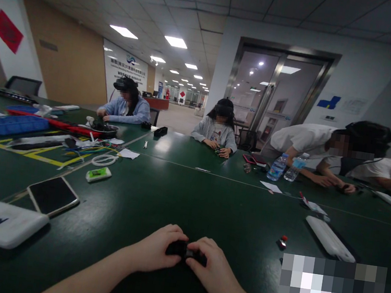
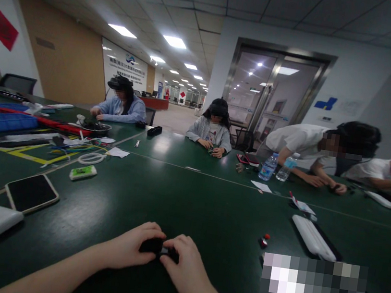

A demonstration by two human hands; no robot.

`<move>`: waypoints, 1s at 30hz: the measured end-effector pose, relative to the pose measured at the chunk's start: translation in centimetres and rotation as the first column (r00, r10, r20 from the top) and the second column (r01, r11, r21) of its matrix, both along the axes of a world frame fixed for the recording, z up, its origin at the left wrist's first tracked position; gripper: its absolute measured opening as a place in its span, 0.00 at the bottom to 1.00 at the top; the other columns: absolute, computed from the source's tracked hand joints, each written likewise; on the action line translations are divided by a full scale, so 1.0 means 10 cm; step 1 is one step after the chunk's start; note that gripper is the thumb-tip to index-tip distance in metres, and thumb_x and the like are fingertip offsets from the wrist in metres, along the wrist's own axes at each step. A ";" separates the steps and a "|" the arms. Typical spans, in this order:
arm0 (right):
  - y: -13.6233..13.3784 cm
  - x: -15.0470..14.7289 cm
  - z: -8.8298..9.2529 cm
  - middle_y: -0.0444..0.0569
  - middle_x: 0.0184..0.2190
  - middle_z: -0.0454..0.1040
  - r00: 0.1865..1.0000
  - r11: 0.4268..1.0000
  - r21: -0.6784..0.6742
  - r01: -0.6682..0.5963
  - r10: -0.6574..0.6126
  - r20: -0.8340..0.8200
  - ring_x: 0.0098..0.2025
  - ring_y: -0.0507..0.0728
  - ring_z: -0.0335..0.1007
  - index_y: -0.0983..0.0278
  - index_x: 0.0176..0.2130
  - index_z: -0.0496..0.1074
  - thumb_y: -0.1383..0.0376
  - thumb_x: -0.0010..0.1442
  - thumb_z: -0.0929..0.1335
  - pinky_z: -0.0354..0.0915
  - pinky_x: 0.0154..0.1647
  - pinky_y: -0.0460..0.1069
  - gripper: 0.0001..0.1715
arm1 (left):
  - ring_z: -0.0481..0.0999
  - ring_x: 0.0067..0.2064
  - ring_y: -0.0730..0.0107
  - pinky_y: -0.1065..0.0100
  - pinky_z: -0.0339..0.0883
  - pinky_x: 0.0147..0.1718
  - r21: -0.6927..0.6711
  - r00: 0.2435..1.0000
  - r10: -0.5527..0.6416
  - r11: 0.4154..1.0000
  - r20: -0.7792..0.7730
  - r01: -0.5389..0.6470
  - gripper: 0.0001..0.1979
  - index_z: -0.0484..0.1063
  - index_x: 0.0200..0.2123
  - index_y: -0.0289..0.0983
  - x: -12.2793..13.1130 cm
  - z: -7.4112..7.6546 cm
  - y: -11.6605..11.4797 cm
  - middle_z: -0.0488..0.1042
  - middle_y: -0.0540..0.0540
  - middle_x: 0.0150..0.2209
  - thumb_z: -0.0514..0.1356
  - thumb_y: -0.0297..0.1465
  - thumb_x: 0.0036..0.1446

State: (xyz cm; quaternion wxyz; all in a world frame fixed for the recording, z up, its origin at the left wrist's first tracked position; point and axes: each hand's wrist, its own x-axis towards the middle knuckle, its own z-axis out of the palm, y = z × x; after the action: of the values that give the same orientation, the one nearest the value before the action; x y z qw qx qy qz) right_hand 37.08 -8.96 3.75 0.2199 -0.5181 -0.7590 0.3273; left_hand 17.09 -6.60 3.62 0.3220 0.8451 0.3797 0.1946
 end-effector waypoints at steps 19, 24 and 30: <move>0.04 0.05 -0.05 0.46 0.41 0.68 0.996 0.998 -0.040 0.056 -0.059 -0.060 0.40 0.55 0.65 0.57 0.46 0.70 0.63 0.52 0.68 0.62 0.40 0.49 0.19 | 0.68 0.45 0.65 0.65 0.63 0.45 0.026 0.989 0.131 0.991 -0.068 -0.130 0.17 0.70 0.43 0.39 -0.10 -0.01 0.10 0.70 0.46 0.43 0.58 0.30 0.48; 0.12 0.15 -0.11 0.47 0.42 0.68 0.987 0.988 -0.064 0.141 -0.145 -0.068 0.41 0.56 0.66 0.58 0.48 0.68 0.60 0.55 0.66 0.63 0.40 0.50 0.19 | 0.70 0.44 0.64 0.65 0.64 0.45 0.020 0.956 0.279 0.960 -0.094 -0.279 0.17 0.70 0.43 0.36 -0.33 -0.04 0.26 0.71 0.44 0.43 0.57 0.34 0.48; 0.17 0.28 -0.12 0.47 0.43 0.68 0.976 0.976 -0.099 0.192 -0.201 -0.084 0.42 0.56 0.67 0.59 0.48 0.68 0.61 0.58 0.63 0.65 0.41 0.51 0.17 | 0.71 0.49 0.60 0.65 0.62 0.47 0.060 0.761 0.609 0.788 -0.224 -0.613 0.23 0.66 0.49 0.32 -0.89 -0.09 0.57 0.70 0.39 0.49 0.54 0.35 0.50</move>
State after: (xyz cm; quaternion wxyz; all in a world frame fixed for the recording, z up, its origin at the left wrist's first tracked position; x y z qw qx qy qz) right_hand 39.90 -7.30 2.56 0.2628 -0.5843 -0.6774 0.3616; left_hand 8.20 -0.90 2.73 0.2018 0.6894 0.6704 0.1859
